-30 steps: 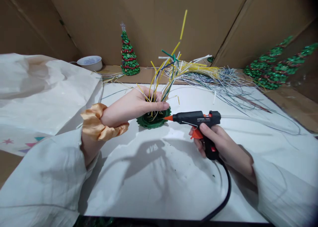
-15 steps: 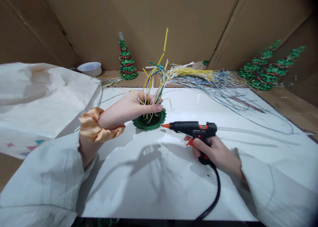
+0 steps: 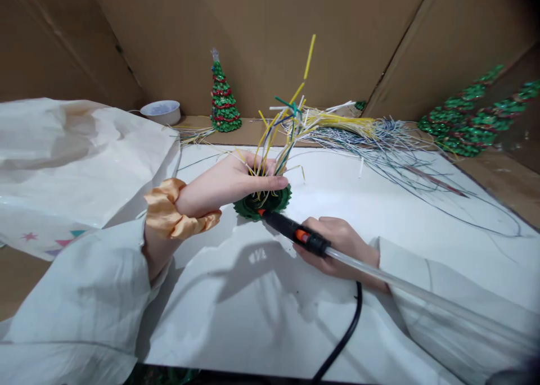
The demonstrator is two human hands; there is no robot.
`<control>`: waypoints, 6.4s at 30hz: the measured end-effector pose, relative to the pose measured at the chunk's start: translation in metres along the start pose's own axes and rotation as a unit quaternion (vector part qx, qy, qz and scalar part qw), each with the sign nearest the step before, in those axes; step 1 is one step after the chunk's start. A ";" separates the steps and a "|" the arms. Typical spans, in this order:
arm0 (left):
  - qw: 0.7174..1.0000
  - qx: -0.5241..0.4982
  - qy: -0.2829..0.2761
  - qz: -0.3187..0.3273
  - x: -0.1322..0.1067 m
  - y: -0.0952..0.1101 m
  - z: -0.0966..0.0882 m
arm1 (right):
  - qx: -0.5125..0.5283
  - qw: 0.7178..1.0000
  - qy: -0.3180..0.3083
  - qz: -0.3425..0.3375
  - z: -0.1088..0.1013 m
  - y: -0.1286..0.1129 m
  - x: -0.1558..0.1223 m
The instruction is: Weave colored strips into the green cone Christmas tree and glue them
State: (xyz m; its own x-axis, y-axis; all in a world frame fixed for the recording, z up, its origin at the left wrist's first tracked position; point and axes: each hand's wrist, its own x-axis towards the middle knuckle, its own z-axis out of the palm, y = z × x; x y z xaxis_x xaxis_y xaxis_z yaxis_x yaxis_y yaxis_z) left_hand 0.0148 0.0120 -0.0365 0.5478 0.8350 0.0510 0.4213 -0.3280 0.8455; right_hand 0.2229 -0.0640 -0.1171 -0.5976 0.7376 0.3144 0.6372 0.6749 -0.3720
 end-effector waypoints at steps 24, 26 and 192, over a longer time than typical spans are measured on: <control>1.000 -0.020 -0.004 0.013 -0.001 0.000 0.001 | -0.061 0.998 -0.028 -0.014 0.001 0.005 0.006; 1.000 -0.021 -0.006 0.013 -0.001 0.000 0.000 | -0.079 0.997 -0.021 -0.011 0.001 0.004 0.007; 0.996 -0.073 -0.038 -0.027 -0.001 -0.002 0.001 | 0.119 0.977 0.146 0.098 0.038 -0.021 0.065</control>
State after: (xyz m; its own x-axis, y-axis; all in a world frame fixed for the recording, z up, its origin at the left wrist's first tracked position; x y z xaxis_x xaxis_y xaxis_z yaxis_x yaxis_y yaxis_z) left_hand 0.0136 0.0112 -0.0386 0.5816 0.8128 -0.0327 0.3448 -0.2100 0.9149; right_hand 0.1522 -0.0314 -0.1215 -0.2887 0.8502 0.4402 0.5740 0.5217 -0.6311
